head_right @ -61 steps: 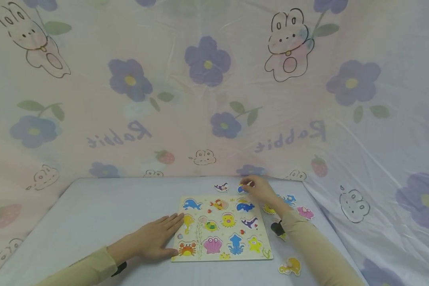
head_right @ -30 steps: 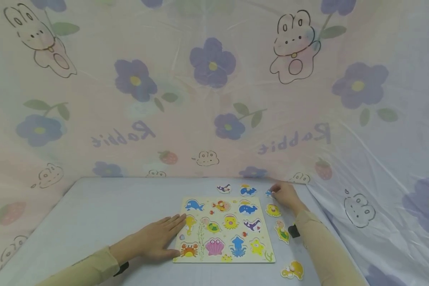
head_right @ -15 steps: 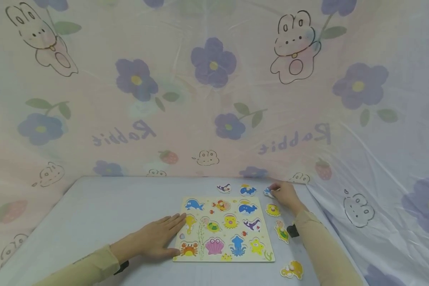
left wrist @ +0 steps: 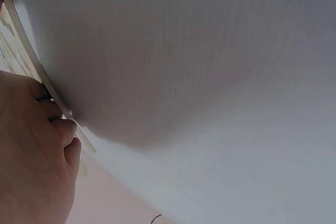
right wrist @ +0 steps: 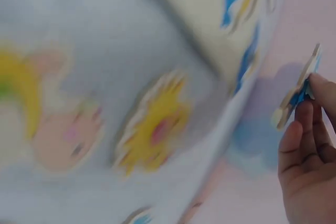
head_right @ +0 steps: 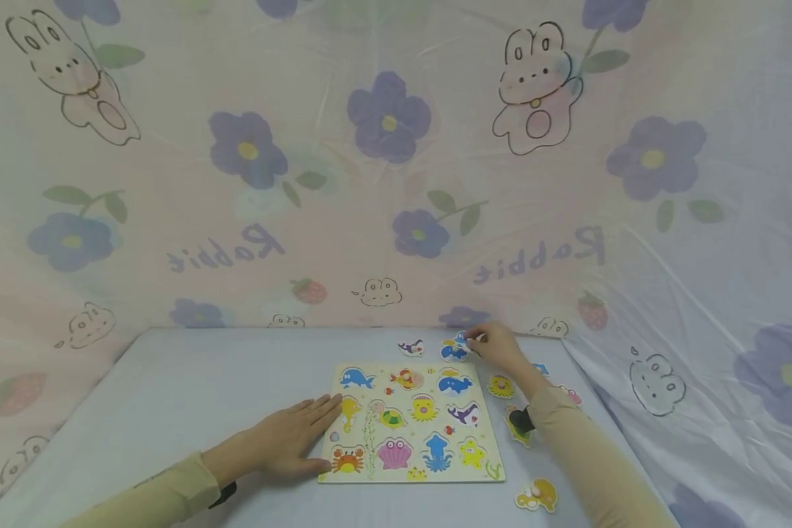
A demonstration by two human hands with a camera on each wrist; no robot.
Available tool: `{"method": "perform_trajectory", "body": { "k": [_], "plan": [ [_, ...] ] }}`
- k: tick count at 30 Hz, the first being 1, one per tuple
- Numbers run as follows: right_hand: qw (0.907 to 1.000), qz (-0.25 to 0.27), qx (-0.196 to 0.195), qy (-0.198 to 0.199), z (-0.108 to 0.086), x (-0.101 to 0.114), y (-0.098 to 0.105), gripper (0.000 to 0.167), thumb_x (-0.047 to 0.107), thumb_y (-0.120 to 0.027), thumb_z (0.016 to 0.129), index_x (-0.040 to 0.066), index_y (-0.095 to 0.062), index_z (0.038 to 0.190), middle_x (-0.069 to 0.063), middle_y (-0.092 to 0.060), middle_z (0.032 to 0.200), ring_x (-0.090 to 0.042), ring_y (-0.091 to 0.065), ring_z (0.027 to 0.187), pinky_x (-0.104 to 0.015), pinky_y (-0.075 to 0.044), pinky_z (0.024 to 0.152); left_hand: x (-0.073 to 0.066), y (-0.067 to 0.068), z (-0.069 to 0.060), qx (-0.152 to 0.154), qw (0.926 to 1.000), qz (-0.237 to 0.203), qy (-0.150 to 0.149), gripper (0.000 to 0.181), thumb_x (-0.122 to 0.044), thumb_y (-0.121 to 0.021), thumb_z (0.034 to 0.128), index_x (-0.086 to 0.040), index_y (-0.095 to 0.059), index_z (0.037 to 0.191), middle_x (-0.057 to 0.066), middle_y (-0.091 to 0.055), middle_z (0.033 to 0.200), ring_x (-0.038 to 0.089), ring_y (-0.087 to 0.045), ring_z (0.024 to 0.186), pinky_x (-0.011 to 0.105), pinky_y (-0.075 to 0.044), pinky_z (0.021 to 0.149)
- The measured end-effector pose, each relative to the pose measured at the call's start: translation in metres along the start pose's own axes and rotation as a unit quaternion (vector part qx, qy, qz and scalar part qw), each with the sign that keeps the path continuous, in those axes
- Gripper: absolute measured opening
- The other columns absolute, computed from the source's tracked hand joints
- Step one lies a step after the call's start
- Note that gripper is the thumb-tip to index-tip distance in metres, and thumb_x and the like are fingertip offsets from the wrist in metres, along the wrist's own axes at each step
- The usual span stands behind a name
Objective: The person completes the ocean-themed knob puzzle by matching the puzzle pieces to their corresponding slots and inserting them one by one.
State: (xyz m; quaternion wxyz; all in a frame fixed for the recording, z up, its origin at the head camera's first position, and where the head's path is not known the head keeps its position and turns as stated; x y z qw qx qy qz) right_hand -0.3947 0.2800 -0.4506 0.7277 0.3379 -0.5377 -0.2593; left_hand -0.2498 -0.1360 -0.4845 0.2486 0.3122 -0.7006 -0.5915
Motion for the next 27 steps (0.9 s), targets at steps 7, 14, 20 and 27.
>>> {"method": "perform_trajectory", "body": {
  "k": [7, 14, 20, 27],
  "plan": [
    [0.9989, 0.026, 0.008, 0.039, 0.007, 0.045, -0.019, 0.012, 0.011, -0.073, 0.098, 0.005, -0.076, 0.108, -0.008, -0.071, 0.101, -0.020, -0.064, 0.084, -0.029, -0.055, 0.065, 0.000, 0.000, 0.001, -0.001, 1.0000, -0.005, 0.002, 0.098, -0.078, -0.036, 0.0968, -0.008, -0.028, 0.165, 0.007, -0.019, 0.174, 0.026, -0.022, 0.159, 0.042, -0.027, 0.127],
    [0.9944, 0.055, 0.033, 0.084, 0.013, 0.084, -0.048, 0.008, 0.012, -0.075, 0.097, 0.009, -0.077, 0.104, -0.003, -0.070, 0.099, -0.017, -0.065, 0.084, -0.027, -0.055, 0.065, 0.000, 0.001, 0.002, 0.001, 1.0000, -0.001, 0.002, 0.098, -0.078, -0.035, 0.0970, -0.008, -0.027, 0.165, 0.007, -0.018, 0.174, 0.026, -0.022, 0.159, 0.042, -0.026, 0.127],
    [0.9910, 0.064, 0.064, 0.099, 0.018, 0.106, -0.075, 0.007, 0.013, -0.076, 0.096, 0.013, -0.077, 0.102, 0.001, -0.069, 0.100, -0.015, -0.064, 0.084, -0.026, -0.056, 0.069, -0.002, 0.004, 0.002, 0.009, 0.9999, -0.008, 0.007, 0.099, -0.079, -0.037, 0.0964, -0.008, -0.028, 0.165, 0.006, -0.019, 0.174, 0.025, -0.022, 0.159, 0.042, -0.027, 0.127],
    [0.9885, 0.055, 0.103, 0.095, 0.024, 0.124, -0.101, 0.007, 0.013, -0.078, 0.095, 0.014, -0.078, 0.101, 0.004, -0.067, 0.094, -0.015, -0.060, 0.082, -0.023, -0.053, 0.067, -0.001, 0.004, 0.002, 0.008, 0.9999, -0.008, 0.005, 0.099, -0.079, -0.036, 0.0963, -0.009, -0.028, 0.165, 0.007, -0.019, 0.174, 0.025, -0.023, 0.158, 0.042, -0.027, 0.126]
  ]
}}
Point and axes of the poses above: each hand's wrist, its own z-axis towards the middle knuckle, its own y-axis out of the back of the hand, x = y × z, the point moved 2 cm from there along z, towards the middle knuckle
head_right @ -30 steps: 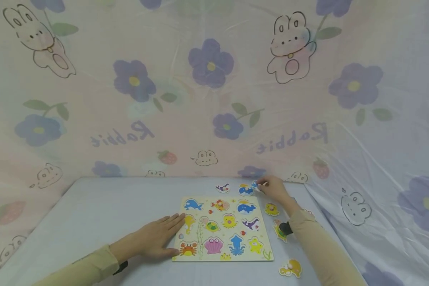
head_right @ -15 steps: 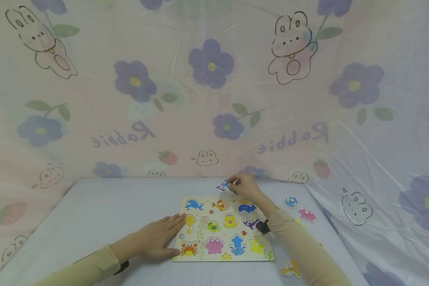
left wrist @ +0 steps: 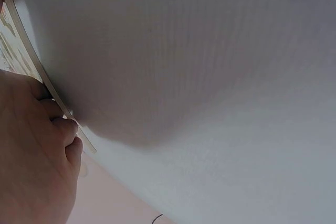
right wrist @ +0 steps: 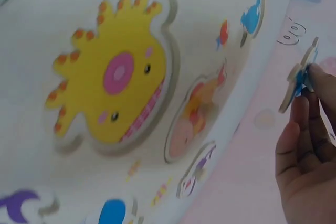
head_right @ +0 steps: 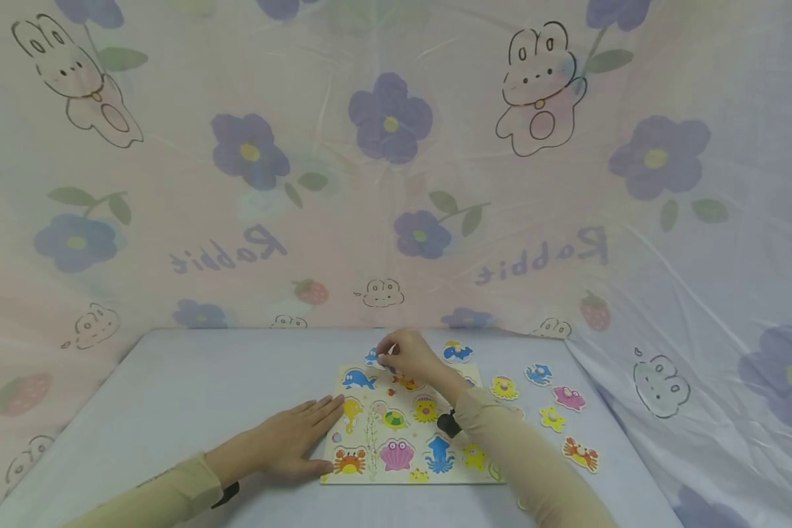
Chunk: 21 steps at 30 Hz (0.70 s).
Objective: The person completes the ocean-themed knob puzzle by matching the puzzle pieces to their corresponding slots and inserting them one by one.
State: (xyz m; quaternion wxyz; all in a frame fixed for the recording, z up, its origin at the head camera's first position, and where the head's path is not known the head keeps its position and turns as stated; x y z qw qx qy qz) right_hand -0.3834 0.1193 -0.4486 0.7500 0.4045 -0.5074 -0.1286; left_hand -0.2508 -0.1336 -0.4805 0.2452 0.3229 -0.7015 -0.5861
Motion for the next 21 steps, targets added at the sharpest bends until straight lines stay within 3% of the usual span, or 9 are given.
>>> {"method": "perform_trajectory", "body": {
  "k": [13, 21],
  "plan": [
    [0.9987, -0.006, 0.050, -0.001, 0.021, -0.004, -0.038, 0.005, 0.021, -0.077, 0.096, 0.018, -0.077, 0.100, 0.008, -0.066, 0.090, -0.012, -0.059, 0.077, -0.025, -0.053, 0.066, 0.001, -0.001, 0.000, -0.004, 0.9999, 0.012, -0.003, 0.098, -0.078, -0.036, 0.0971, -0.008, -0.029, 0.165, 0.007, -0.019, 0.173, 0.026, -0.023, 0.158, 0.041, -0.028, 0.126],
    [0.9962, -0.009, 0.080, -0.033, 0.023, 0.002, -0.049, 0.005, 0.021, -0.076, 0.097, 0.019, -0.077, 0.101, 0.008, -0.067, 0.092, -0.012, -0.060, 0.080, -0.024, -0.054, 0.069, 0.001, 0.000, -0.001, -0.009, 0.9998, 0.017, -0.008, 0.097, -0.077, -0.037, 0.0981, -0.007, -0.029, 0.164, 0.008, -0.020, 0.173, 0.026, -0.024, 0.158, 0.041, -0.028, 0.126]
  ]
}}
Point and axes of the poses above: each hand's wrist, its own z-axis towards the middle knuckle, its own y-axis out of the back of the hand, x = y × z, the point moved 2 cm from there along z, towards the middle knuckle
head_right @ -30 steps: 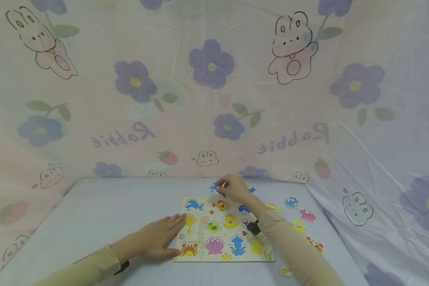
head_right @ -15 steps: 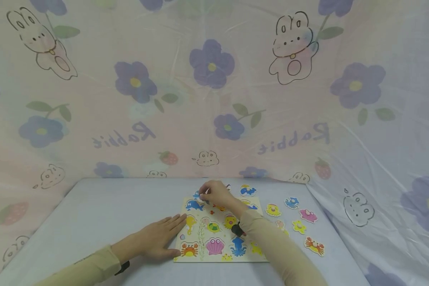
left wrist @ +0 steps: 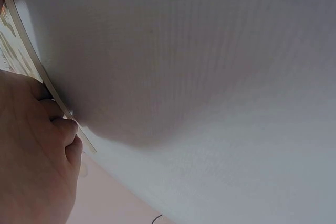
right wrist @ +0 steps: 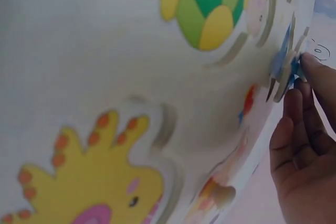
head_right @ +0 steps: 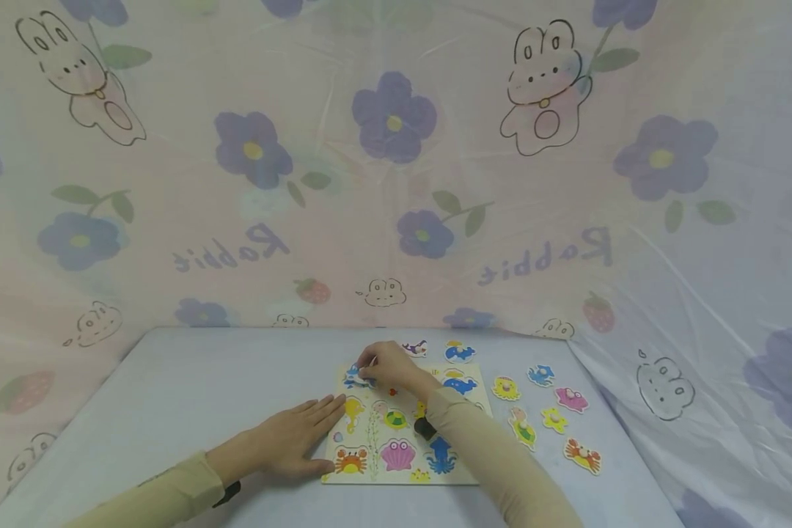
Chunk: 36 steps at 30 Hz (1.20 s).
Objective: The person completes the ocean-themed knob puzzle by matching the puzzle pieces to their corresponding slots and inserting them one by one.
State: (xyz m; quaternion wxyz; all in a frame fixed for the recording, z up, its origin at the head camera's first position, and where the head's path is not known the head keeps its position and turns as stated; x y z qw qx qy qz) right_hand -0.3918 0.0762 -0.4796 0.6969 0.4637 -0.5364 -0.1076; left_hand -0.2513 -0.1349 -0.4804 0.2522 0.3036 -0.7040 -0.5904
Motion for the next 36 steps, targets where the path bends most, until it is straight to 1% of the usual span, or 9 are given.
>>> {"method": "perform_trajectory", "body": {
  "k": [5, 9, 13, 20, 26, 33, 36],
  "plan": [
    [0.9998, -0.010, 0.012, 0.009, 0.0020, 0.0039, -0.0023, 0.004, 0.019, -0.077, 0.097, 0.019, -0.077, 0.100, 0.008, -0.068, 0.092, -0.012, -0.060, 0.080, -0.024, -0.054, 0.073, 0.0005, -0.0008, 0.0003, 0.000, 1.0000, 0.003, -0.001, 0.096, -0.076, -0.037, 0.0983, -0.007, -0.029, 0.164, 0.008, -0.020, 0.173, 0.026, -0.024, 0.158, 0.040, -0.028, 0.126],
    [0.9994, -0.024, 0.011, 0.024, 0.0038, 0.0030, -0.0050, 0.003, 0.019, -0.077, 0.096, 0.018, -0.077, 0.099, 0.010, -0.068, 0.090, -0.009, -0.060, 0.078, -0.024, -0.054, 0.072, 0.0004, -0.0003, 0.0009, -0.002, 1.0000, 0.005, -0.004, 0.096, -0.076, -0.037, 0.0985, -0.006, -0.029, 0.164, 0.009, -0.021, 0.173, 0.026, -0.025, 0.158, 0.041, -0.028, 0.126],
    [0.9989, -0.027, 0.010, 0.037, 0.0046, 0.0013, -0.0073, 0.004, 0.018, -0.078, 0.095, 0.016, -0.077, 0.098, 0.010, -0.068, 0.089, -0.008, -0.060, 0.077, -0.023, -0.054, 0.070, -0.0001, 0.0005, 0.0011, -0.003, 1.0000, 0.007, -0.005, 0.096, -0.076, -0.037, 0.0985, -0.006, -0.030, 0.164, 0.009, -0.021, 0.173, 0.026, -0.025, 0.158, 0.041, -0.029, 0.126],
    [0.9988, -0.027, 0.010, 0.038, 0.0059, 0.0028, -0.0092, 0.005, 0.017, -0.079, 0.094, 0.015, -0.077, 0.099, 0.009, -0.069, 0.089, -0.008, -0.060, 0.078, -0.024, -0.053, 0.072, -0.0006, 0.0016, -0.0002, 0.002, 1.0000, 0.009, -0.002, 0.096, -0.076, -0.036, 0.0985, -0.007, -0.030, 0.164, 0.008, -0.021, 0.173, 0.025, -0.025, 0.158, 0.040, -0.028, 0.126],
    [0.9983, -0.043, 0.007, 0.039, 0.0052, 0.0056, -0.0088, 0.004, 0.016, -0.079, 0.094, 0.014, -0.078, 0.098, 0.008, -0.069, 0.088, -0.008, -0.059, 0.077, -0.023, -0.053, 0.070, -0.0011, 0.0019, -0.0006, -0.004, 0.9999, 0.011, -0.007, 0.095, -0.076, -0.037, 0.0988, -0.006, -0.031, 0.163, 0.010, -0.022, 0.172, 0.027, -0.026, 0.157, 0.041, -0.029, 0.126],
    [0.9985, -0.037, 0.013, 0.038, 0.0015, 0.0082, -0.0077, 0.004, 0.014, -0.078, 0.095, 0.013, -0.078, 0.099, 0.007, -0.068, 0.087, -0.008, -0.058, 0.075, -0.023, -0.052, 0.068, -0.0021, 0.0032, -0.0013, -0.014, 0.9997, 0.005, -0.018, 0.095, -0.074, -0.039, 0.0995, -0.003, -0.033, 0.162, 0.014, -0.025, 0.171, 0.030, -0.030, 0.156, 0.043, -0.032, 0.125],
    [0.9984, -0.038, 0.011, 0.039, 0.0012, 0.0087, -0.0074, 0.003, 0.015, -0.077, 0.095, 0.015, -0.077, 0.099, 0.007, -0.067, 0.088, -0.008, -0.058, 0.075, -0.023, -0.052, 0.068, -0.0032, 0.0057, -0.0026, -0.016, 0.9997, 0.002, -0.018, 0.094, -0.073, -0.040, 0.0995, -0.002, -0.034, 0.162, 0.014, -0.026, 0.171, 0.030, -0.030, 0.155, 0.044, -0.032, 0.124]
  ]
}}
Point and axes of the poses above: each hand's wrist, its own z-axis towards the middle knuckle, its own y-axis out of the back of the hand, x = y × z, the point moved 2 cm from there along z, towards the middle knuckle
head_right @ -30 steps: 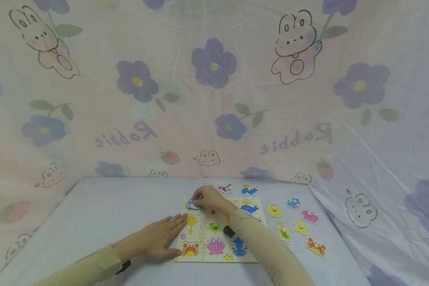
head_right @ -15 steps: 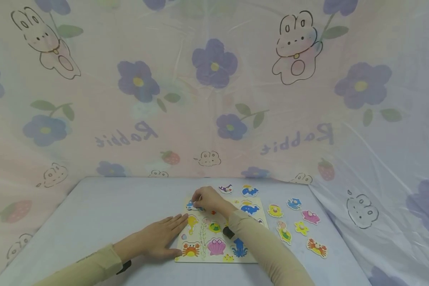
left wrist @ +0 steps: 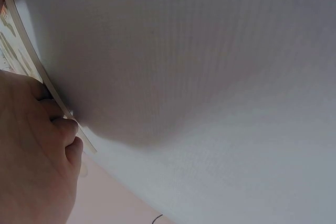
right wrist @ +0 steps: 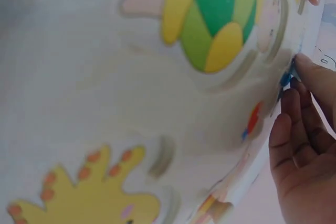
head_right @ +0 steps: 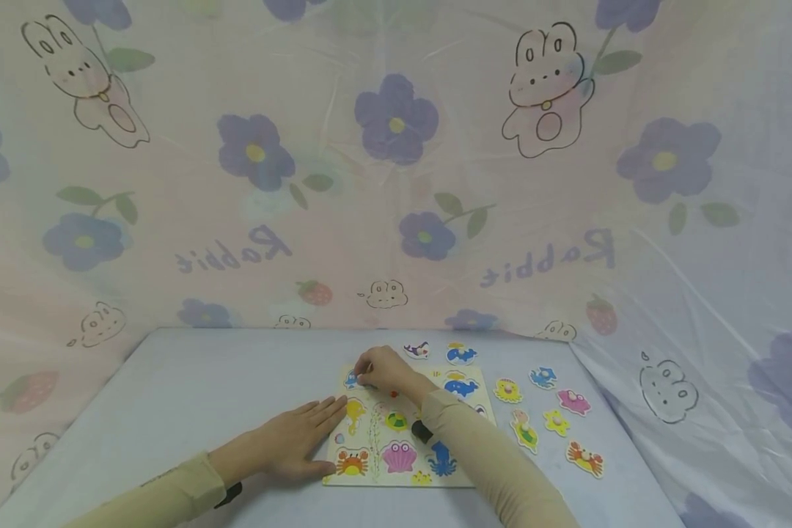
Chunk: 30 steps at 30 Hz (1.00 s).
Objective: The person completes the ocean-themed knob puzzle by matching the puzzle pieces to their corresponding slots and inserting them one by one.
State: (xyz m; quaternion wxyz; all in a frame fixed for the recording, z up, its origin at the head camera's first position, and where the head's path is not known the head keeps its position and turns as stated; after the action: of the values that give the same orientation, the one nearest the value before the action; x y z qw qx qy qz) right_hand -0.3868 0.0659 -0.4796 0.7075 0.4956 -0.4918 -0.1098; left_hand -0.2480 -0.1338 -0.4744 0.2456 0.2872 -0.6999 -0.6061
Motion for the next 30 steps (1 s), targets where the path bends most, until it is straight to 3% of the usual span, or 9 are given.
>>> {"method": "perform_trajectory", "body": {
  "k": [10, 18, 23, 30],
  "plan": [
    [0.9998, 0.015, -0.002, -0.015, -0.005, 0.002, 0.007, 0.009, 0.019, -0.075, 0.097, 0.016, -0.077, 0.106, 0.008, -0.067, 0.092, -0.010, -0.060, 0.077, -0.024, -0.054, 0.067, 0.000, -0.002, 0.001, 0.008, 0.9999, 0.002, 0.009, 0.096, -0.075, -0.038, 0.0989, -0.004, -0.031, 0.163, 0.012, -0.023, 0.172, 0.028, -0.028, 0.157, 0.042, -0.030, 0.125],
    [0.9981, 0.014, -0.056, 0.023, -0.022, 0.004, 0.036, 0.016, 0.015, -0.074, 0.098, 0.010, -0.077, 0.113, 0.002, -0.071, 0.106, -0.013, -0.063, 0.089, -0.026, -0.054, 0.074, 0.004, -0.008, 0.004, 0.011, 0.9998, 0.005, 0.017, 0.097, -0.077, -0.036, 0.0979, -0.007, -0.030, 0.164, 0.009, -0.021, 0.173, 0.027, -0.026, 0.157, 0.042, -0.030, 0.126],
    [0.9958, 0.021, -0.088, 0.017, -0.037, -0.008, 0.057, 0.017, 0.013, -0.075, 0.097, 0.006, -0.077, 0.112, -0.001, -0.072, 0.106, -0.014, -0.063, 0.089, -0.028, -0.055, 0.076, 0.003, -0.008, 0.004, 0.010, 0.9998, -0.005, 0.019, 0.097, -0.077, -0.036, 0.0979, -0.007, -0.029, 0.164, 0.009, -0.020, 0.173, 0.027, -0.025, 0.158, 0.042, -0.029, 0.126],
    [0.9909, 0.033, -0.128, -0.026, -0.058, -0.045, 0.084, 0.016, 0.014, -0.074, 0.097, 0.005, -0.077, 0.110, -0.003, -0.072, 0.106, -0.018, -0.065, 0.091, -0.029, -0.056, 0.074, 0.002, -0.008, 0.003, 0.013, 0.9997, -0.008, 0.019, 0.097, -0.076, -0.037, 0.0979, -0.006, -0.029, 0.164, 0.009, -0.020, 0.173, 0.027, -0.024, 0.158, 0.041, -0.028, 0.126]
  ]
}}
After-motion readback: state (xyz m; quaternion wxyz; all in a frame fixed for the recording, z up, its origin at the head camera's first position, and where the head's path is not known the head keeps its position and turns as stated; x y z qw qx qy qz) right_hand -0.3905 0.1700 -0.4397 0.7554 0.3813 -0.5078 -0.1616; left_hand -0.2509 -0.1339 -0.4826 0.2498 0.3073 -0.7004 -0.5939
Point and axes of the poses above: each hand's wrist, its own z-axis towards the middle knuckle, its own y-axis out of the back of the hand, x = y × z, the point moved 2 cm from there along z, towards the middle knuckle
